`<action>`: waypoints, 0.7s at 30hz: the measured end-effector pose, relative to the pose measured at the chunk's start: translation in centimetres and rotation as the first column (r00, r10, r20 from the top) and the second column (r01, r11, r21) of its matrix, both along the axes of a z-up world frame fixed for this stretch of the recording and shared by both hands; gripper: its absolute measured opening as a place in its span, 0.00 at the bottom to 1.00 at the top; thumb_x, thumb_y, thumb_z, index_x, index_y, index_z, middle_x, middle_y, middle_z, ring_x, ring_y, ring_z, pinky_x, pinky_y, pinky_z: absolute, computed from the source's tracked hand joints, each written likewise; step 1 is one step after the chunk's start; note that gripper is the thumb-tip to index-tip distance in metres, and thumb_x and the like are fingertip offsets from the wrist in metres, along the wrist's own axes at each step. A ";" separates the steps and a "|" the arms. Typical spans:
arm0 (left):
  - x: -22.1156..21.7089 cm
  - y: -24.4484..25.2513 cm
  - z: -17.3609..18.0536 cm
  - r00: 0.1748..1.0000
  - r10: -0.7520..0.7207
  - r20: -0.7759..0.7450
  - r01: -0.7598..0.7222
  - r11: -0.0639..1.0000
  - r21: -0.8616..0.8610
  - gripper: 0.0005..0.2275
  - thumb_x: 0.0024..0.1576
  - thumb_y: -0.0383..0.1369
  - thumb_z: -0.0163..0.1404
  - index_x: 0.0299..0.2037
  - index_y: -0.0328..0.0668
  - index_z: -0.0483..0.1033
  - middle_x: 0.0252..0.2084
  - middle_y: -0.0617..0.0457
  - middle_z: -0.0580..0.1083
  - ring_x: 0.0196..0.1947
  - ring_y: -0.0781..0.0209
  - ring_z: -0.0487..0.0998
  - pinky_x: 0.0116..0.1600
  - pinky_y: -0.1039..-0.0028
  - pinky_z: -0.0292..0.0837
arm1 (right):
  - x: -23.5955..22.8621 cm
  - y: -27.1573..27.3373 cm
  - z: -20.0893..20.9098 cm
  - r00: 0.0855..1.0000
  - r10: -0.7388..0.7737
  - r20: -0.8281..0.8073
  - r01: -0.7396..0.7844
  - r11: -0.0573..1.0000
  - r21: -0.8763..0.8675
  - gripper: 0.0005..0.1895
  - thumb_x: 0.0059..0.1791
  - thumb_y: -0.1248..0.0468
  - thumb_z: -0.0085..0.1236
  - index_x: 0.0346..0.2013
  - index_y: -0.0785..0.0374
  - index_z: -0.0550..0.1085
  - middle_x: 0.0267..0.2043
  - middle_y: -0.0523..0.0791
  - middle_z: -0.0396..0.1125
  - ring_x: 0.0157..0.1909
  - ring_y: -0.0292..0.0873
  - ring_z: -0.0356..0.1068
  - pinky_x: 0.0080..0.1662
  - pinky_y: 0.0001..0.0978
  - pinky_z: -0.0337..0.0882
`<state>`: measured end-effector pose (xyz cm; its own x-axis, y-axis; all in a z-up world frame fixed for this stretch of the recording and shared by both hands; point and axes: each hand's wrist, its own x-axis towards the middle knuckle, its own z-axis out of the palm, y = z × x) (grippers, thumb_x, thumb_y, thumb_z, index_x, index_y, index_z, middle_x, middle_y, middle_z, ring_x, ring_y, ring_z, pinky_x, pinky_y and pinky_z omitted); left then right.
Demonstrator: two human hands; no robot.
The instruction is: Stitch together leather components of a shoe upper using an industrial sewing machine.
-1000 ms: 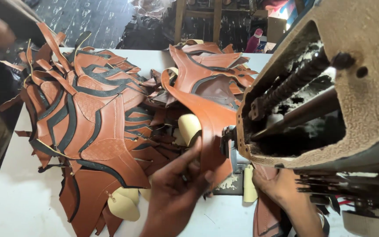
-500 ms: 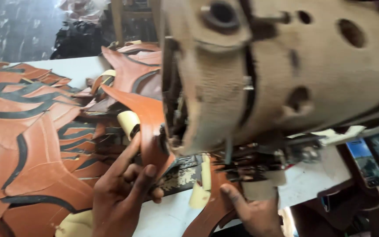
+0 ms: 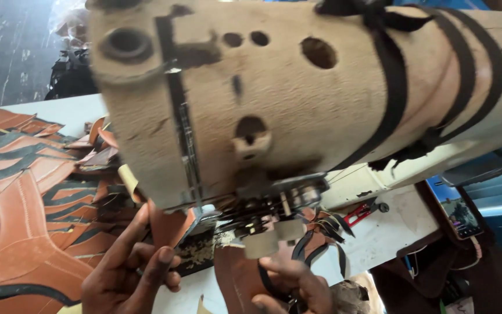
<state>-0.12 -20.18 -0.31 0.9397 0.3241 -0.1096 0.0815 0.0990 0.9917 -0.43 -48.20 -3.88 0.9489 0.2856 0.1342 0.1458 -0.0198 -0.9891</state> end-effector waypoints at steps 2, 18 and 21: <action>0.3 -1.2 -1.2 0.997 0.054 -0.058 -0.050 0.997 0.064 0.29 0.55 0.25 0.54 0.70 0.35 0.66 0.26 0.43 0.79 0.22 0.63 0.79 0.31 0.72 0.78 | 0.3 -1.7 -0.6 0.995 -0.055 -0.086 0.039 0.983 -0.178 0.29 0.43 0.71 0.74 0.57 0.63 0.73 0.34 0.51 0.82 0.41 0.37 0.82 0.44 0.27 0.75; 0.6 -4.3 -2.7 0.985 0.090 0.147 -0.106 0.988 0.108 0.26 0.61 0.24 0.54 0.71 0.31 0.67 0.32 0.43 0.80 0.27 0.62 0.82 0.33 0.71 0.81 | 0.9 -5.0 -1.6 0.990 0.033 -0.135 -0.038 0.999 -0.038 0.32 0.45 0.75 0.72 0.62 0.65 0.72 0.32 0.52 0.76 0.36 0.35 0.76 0.41 0.28 0.70; 0.8 -3.3 -1.0 0.981 0.196 -0.015 -0.192 0.973 0.130 0.26 0.56 0.23 0.53 0.67 0.34 0.69 0.28 0.42 0.80 0.22 0.60 0.80 0.30 0.69 0.79 | 1.6 -2.8 0.9 0.963 0.245 -0.110 -0.219 0.953 0.209 0.29 0.50 0.77 0.66 0.65 0.68 0.69 0.50 0.57 0.78 0.55 0.43 0.76 0.54 0.33 0.71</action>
